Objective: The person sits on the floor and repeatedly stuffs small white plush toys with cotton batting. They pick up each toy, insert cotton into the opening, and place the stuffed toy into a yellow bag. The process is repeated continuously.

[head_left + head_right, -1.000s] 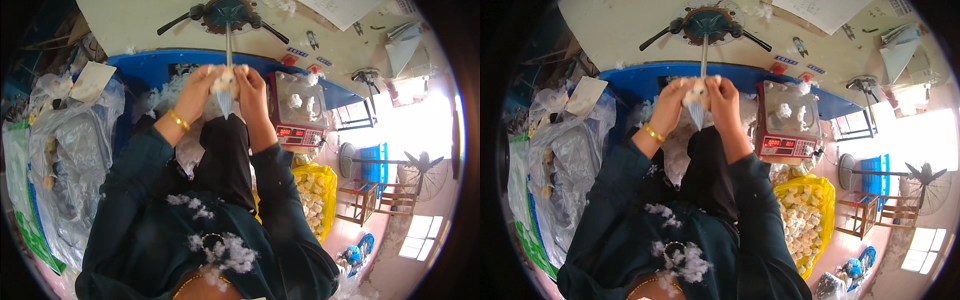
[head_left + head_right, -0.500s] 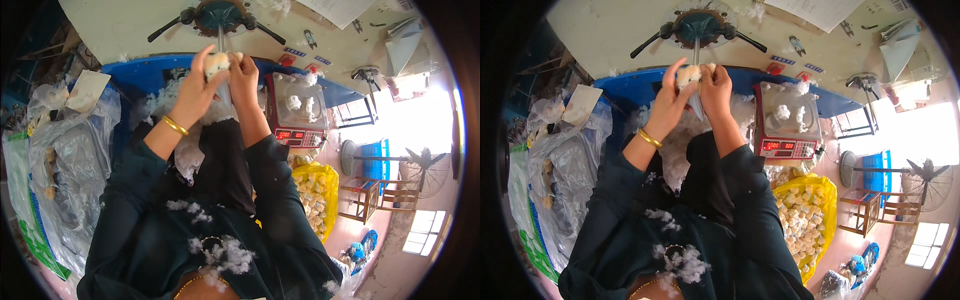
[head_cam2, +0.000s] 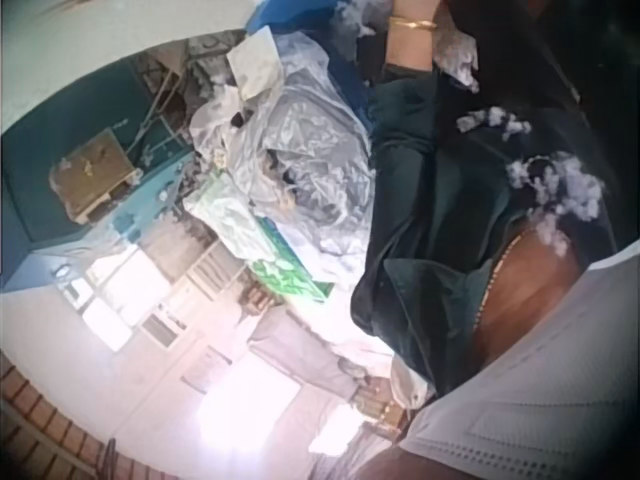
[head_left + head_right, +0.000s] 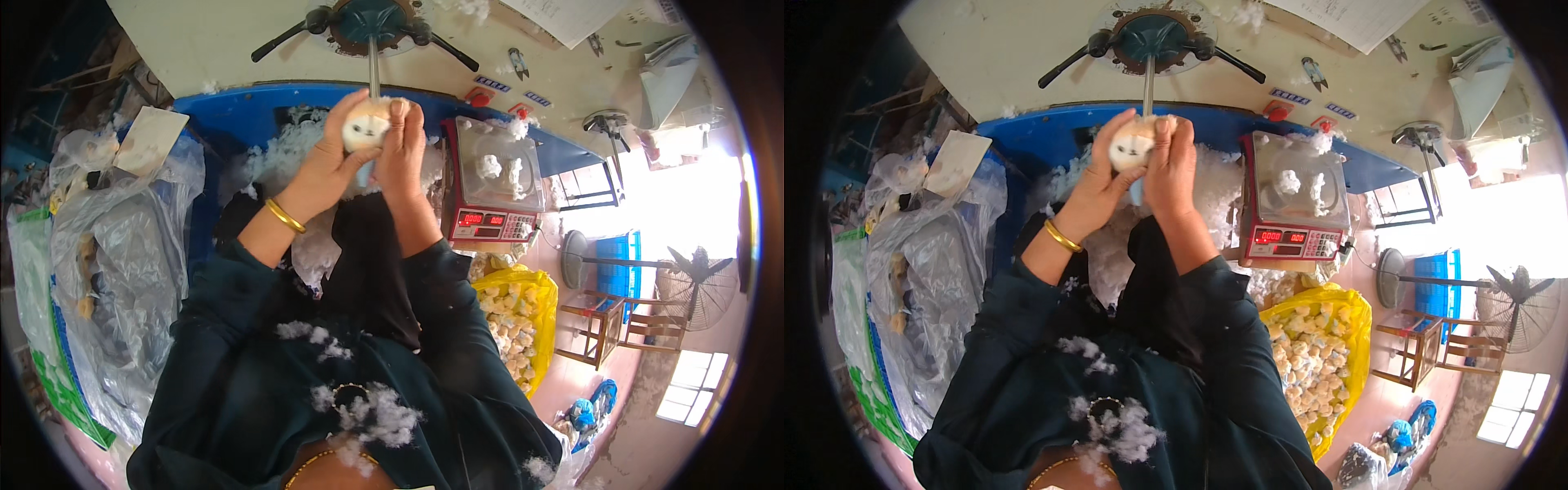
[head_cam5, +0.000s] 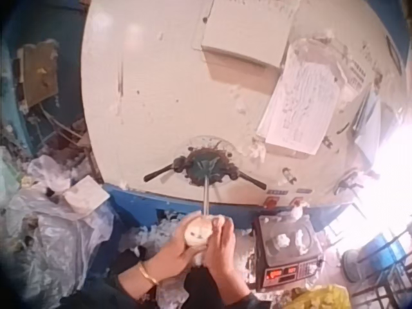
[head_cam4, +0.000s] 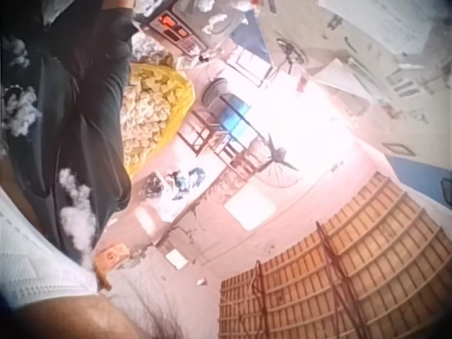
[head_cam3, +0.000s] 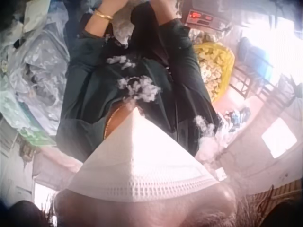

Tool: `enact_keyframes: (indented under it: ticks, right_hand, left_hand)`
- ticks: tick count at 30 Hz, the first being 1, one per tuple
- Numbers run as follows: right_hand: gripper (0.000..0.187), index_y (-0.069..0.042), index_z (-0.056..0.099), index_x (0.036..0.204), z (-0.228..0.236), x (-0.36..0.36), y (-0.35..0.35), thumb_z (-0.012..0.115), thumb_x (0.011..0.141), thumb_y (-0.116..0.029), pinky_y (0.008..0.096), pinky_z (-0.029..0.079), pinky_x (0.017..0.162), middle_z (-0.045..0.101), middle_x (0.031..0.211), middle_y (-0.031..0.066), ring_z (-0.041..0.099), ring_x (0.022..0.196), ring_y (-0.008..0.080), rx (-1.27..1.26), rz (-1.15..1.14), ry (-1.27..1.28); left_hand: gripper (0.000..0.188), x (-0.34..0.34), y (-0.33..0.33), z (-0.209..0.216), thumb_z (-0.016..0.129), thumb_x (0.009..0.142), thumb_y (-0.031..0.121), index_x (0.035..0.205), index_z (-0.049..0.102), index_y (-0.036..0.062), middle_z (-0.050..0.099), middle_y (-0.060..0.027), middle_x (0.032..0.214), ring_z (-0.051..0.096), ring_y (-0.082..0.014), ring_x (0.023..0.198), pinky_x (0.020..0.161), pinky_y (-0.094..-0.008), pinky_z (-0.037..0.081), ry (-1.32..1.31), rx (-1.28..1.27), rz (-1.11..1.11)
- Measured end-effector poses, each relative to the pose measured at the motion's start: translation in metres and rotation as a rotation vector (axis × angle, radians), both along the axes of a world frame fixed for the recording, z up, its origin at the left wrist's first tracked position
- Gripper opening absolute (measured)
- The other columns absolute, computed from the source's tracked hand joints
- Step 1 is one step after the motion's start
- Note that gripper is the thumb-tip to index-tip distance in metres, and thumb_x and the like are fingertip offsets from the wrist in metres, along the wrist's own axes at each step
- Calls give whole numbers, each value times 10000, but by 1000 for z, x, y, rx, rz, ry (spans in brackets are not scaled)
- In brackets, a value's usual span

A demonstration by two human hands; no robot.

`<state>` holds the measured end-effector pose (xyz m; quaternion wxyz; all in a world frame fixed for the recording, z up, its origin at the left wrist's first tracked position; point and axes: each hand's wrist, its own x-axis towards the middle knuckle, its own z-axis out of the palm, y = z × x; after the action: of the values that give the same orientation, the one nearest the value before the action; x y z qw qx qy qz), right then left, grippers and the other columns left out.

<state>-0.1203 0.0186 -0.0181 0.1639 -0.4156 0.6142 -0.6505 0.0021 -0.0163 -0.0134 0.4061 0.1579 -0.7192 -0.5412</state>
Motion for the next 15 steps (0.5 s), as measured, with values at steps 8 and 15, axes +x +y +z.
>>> enact_keyframes:
  ticks: [8,15]
  right_hand:
    - [364,-28,534,1056,-6,-19,13,418,1017,-371,255,481,678,597,937,68,565,787,118,-119,172,-342]
    - [665,-39,425,1315,25,-23,48,715,814,-366,379,481,870,554,1153,181,584,1036,315,144,276,411]
  left_hand:
    - [665,-19,20,-3,556,871,-10,1437,234,121,455,-189,1314,508,-327,1093,898,-372,441,-86,-76,-21]
    - [728,-10,23,10,534,825,-76,1450,231,141,410,-193,1405,550,-358,1124,801,-350,516,-153,143,-195]
